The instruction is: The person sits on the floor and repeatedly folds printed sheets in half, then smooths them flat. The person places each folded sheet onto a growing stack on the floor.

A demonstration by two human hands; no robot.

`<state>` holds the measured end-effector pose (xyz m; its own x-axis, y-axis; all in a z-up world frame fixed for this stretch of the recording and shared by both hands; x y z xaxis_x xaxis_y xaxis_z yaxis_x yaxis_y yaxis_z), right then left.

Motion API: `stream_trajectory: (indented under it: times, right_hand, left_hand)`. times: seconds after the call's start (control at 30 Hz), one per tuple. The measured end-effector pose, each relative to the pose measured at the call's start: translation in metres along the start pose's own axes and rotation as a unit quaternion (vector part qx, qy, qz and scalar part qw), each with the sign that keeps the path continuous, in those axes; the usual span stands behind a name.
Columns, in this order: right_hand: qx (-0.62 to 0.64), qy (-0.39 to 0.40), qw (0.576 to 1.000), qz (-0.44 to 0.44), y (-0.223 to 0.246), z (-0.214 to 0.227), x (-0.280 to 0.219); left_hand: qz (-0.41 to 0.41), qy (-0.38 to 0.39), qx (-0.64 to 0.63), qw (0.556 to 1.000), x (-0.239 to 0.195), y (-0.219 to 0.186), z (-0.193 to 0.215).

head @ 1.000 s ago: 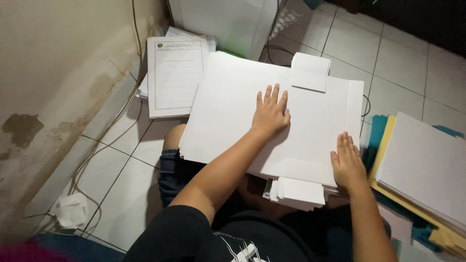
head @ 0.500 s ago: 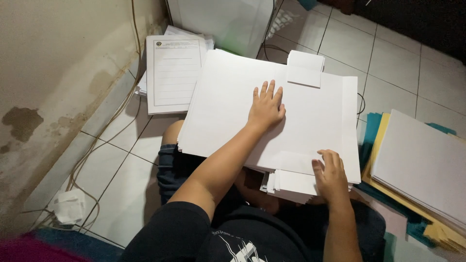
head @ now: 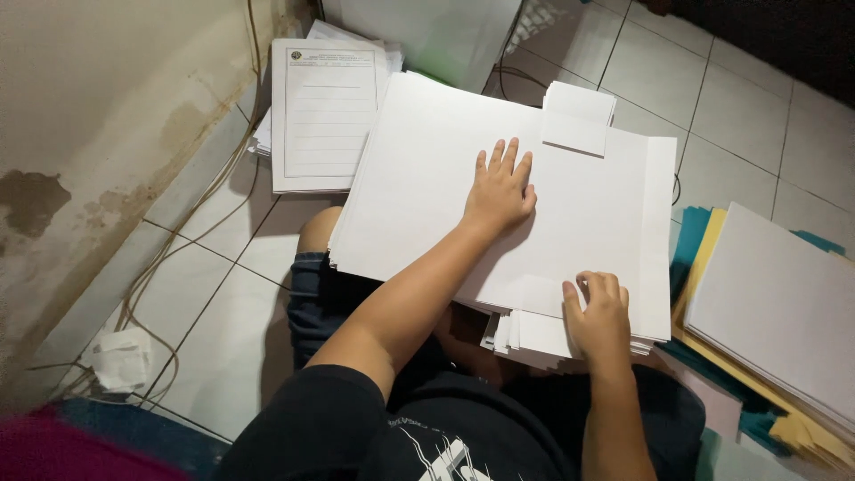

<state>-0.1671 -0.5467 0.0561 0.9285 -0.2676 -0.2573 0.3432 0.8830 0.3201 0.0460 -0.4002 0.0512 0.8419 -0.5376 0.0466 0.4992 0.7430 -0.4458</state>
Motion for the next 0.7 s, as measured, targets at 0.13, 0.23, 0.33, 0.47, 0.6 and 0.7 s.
stream_trajectory:
  times: [0.13,0.23,0.33,0.47,0.6,0.7]
  right_hand:
    - [-0.04,-0.004,0.999,-0.003,0.027,0.009,-0.005]
    - [-0.031,-0.006,0.999,0.004,0.016,0.005,0.005]
    - [-0.004,0.002,1.0,0.015,-0.009,-0.006,0.015]
    - [0.115,0.033,0.992,0.044,-0.029,-0.005,0.018]
    - [0.073,0.081,0.993,0.033,0.005,0.013,-0.022]
    - [-0.067,0.204,0.974,-0.073,-0.005,-0.017,-0.031]
  left_hand:
    - [0.0,-0.002,-0.01,1.0,-0.003,0.0,0.003]
    - [0.005,0.0,-0.008,1.0,-0.001,0.002,0.002]
    - [0.007,0.001,-0.009,1.0,-0.001,0.002,0.0]
    - [0.005,-0.002,-0.01,1.0,0.0,0.003,0.0]
    - [0.006,0.001,-0.007,1.0,0.005,0.005,-0.012]
    - [-0.005,-0.025,0.028,0.999,0.014,0.008,-0.025]
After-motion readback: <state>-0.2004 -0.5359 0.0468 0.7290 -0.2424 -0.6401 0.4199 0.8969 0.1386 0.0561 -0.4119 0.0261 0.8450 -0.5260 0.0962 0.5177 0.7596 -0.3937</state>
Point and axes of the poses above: each hand's wrist, its own x-axis towards the middle knuckle, its own z-axis out of the back of the hand, y = z × x, the point moved 7 cm from there along x, towards the middle knuckle, and after that the axes turned 15 degrees about y, right-handed, at the moved point
